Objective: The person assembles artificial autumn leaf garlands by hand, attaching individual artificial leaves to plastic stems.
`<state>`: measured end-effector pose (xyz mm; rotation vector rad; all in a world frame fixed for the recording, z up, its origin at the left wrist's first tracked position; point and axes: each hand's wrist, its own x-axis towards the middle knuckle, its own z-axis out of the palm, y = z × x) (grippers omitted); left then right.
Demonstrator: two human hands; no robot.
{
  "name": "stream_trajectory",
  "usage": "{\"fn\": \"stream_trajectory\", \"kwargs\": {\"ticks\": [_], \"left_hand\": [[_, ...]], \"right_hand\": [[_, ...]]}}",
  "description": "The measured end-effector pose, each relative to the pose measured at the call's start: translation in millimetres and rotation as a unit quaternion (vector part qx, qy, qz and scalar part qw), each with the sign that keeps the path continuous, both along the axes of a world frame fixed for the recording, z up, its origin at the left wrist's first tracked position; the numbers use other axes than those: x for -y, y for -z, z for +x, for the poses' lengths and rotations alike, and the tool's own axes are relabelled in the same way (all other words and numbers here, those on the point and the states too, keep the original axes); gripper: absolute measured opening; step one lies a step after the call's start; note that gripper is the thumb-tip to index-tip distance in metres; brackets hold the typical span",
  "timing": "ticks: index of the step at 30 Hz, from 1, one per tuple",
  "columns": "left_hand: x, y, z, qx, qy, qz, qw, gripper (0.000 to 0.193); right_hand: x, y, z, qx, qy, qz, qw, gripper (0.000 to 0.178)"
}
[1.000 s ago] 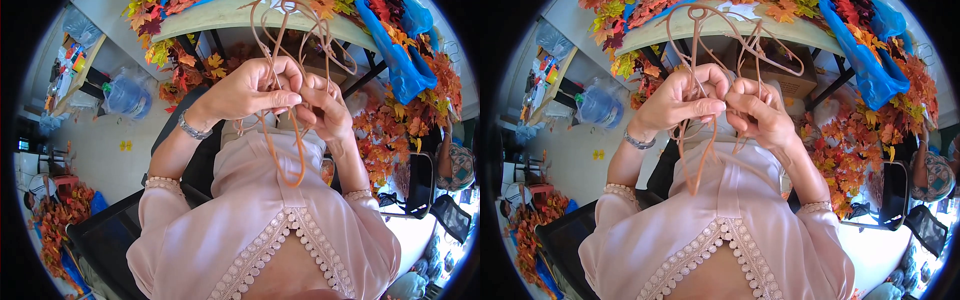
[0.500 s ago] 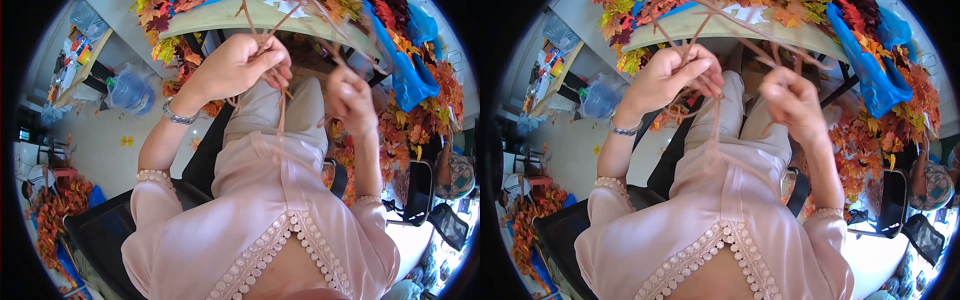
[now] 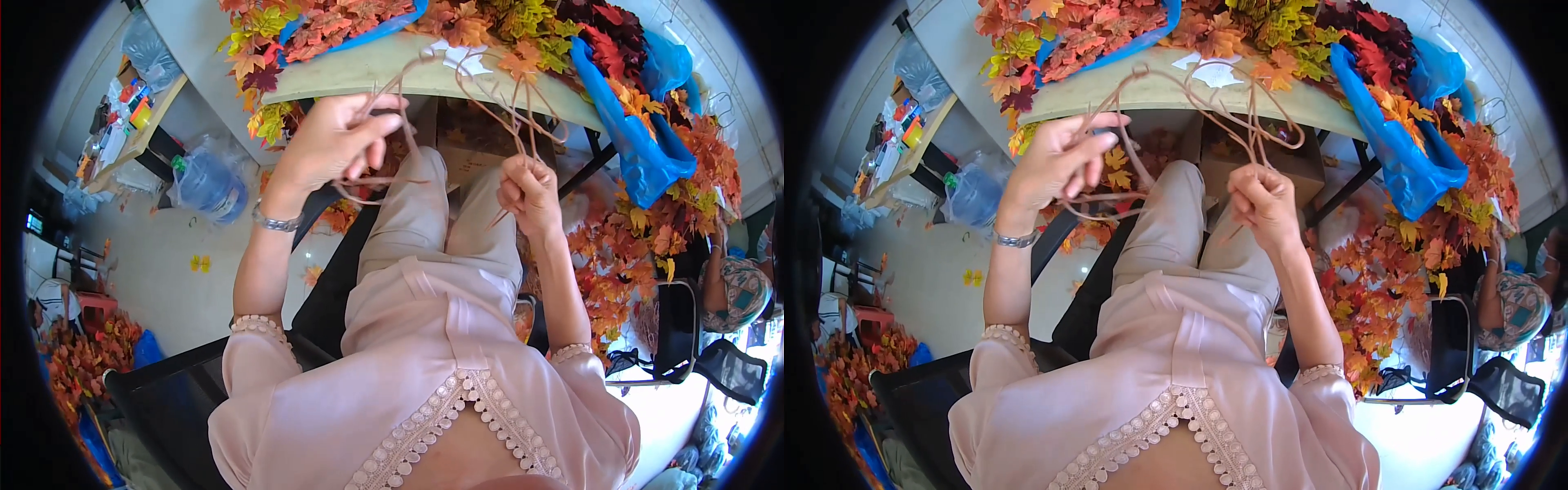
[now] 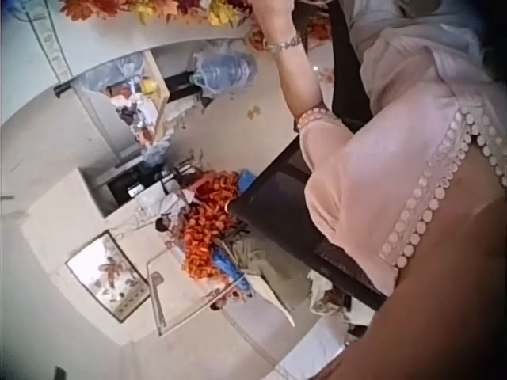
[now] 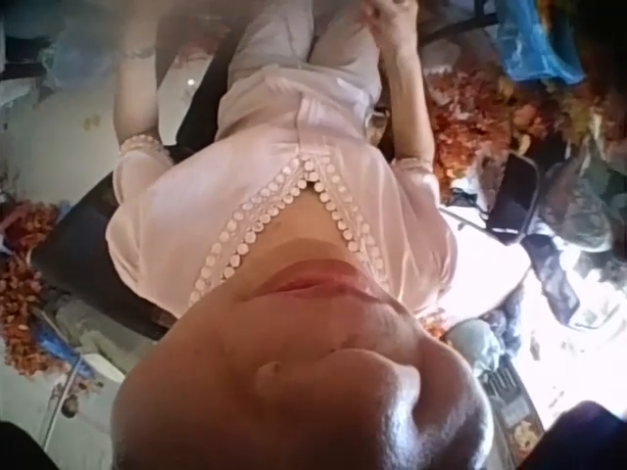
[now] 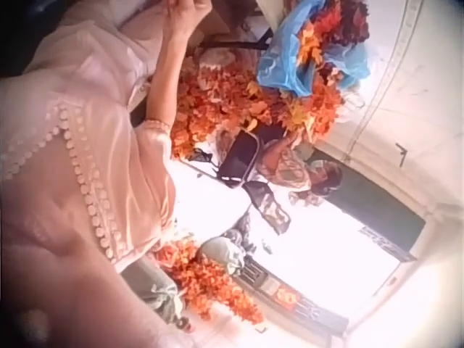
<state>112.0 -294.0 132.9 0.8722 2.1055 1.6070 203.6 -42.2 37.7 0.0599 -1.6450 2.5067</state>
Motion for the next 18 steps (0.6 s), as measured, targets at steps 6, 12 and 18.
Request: {"fn": "stream_trajectory", "kwargs": {"ticks": [6,12,18], "left_hand": [[1.0,0.6,11.6,-0.057,0.017,-0.028,0.998,0.027],[-16.2,4.8,15.2,-0.387,0.065,-0.298,0.870,0.018],[-2.2,6.6,41.6,-0.351,0.212,-0.107,0.906,0.020]], "right_hand": [[29.1,-15.5,-2.7,-0.029,0.034,0.070,0.997,0.015],[24.7,-40.1,-10.2,-0.077,-0.044,-0.151,0.985,0.051],[-25.3,-34.4,-33.1,-0.056,-0.002,-0.150,0.987,0.035]]}}
